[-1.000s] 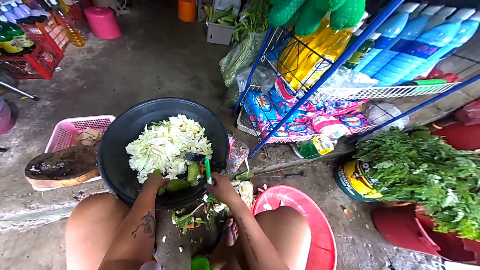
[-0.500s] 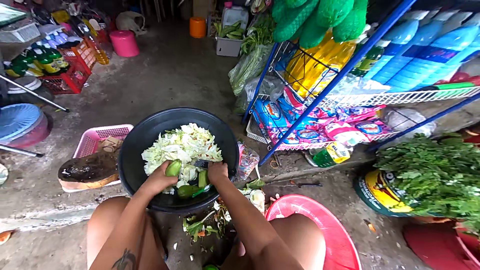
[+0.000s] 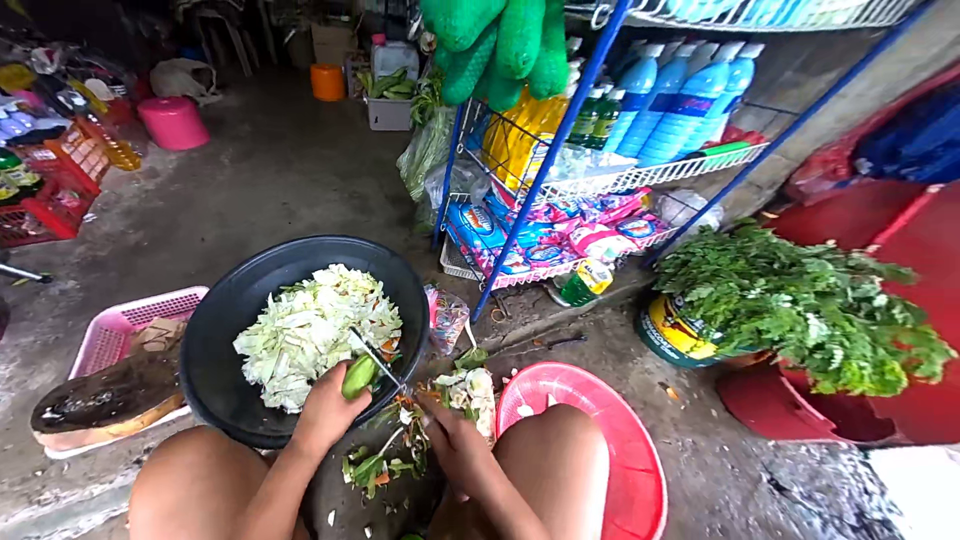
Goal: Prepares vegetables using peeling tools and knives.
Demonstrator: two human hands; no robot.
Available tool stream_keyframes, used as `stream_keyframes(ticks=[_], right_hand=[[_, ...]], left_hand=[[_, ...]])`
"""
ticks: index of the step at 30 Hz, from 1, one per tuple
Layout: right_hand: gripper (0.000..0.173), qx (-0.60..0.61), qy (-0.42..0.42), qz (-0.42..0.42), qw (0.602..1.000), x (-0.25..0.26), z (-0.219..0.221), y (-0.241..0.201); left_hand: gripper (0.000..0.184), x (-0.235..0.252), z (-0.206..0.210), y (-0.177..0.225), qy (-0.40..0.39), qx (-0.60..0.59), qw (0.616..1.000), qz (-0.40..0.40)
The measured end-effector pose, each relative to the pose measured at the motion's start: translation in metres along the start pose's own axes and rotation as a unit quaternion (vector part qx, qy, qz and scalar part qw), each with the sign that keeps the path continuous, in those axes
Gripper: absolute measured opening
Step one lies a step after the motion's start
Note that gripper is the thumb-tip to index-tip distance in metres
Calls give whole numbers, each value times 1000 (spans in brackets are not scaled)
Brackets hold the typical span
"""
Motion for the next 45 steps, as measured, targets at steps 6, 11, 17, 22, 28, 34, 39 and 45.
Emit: stream_keyframes(ticks=[6, 11, 17, 22, 28, 34, 39, 45], right_hand=[[46, -16, 42, -1, 999, -45, 0, 17], [45, -17, 38, 11, 999, -62, 0, 25], [44, 29, 41, 23, 998, -67, -3, 36], [46, 34, 44, 91, 994, -42, -9, 35], [49, 133, 25, 132, 982, 0, -27, 62], [48, 122, 4, 121, 985, 37, -28, 20], [44, 434, 27, 136, 890, 25, 0, 50], [35, 400, 36, 136, 905, -9, 1, 68]], left_hand=[[58, 2, 12, 18, -6, 26, 999, 26], [56, 3, 15, 30, -24, 31, 998, 39], [60, 9, 30, 43, -64, 61, 994, 67], [61, -12, 51, 78, -120, 53, 980, 147], [47, -18, 39, 56, -80, -417, 895, 138], [48, -6, 9, -23, -2, -676, 723, -138], [55, -14, 16, -48, 39, -718, 679, -144], [51, -7, 12, -7, 36, -557, 830, -26]])
Point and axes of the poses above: each hand's wrist, its own x-axis towards the middle knuckle, its own z-axis out of the palm, y = z × x, the point moved 7 cm from there along x, towards the middle knuckle, and after that the axes turned 15 degrees about -y, right-handed, at the moved point
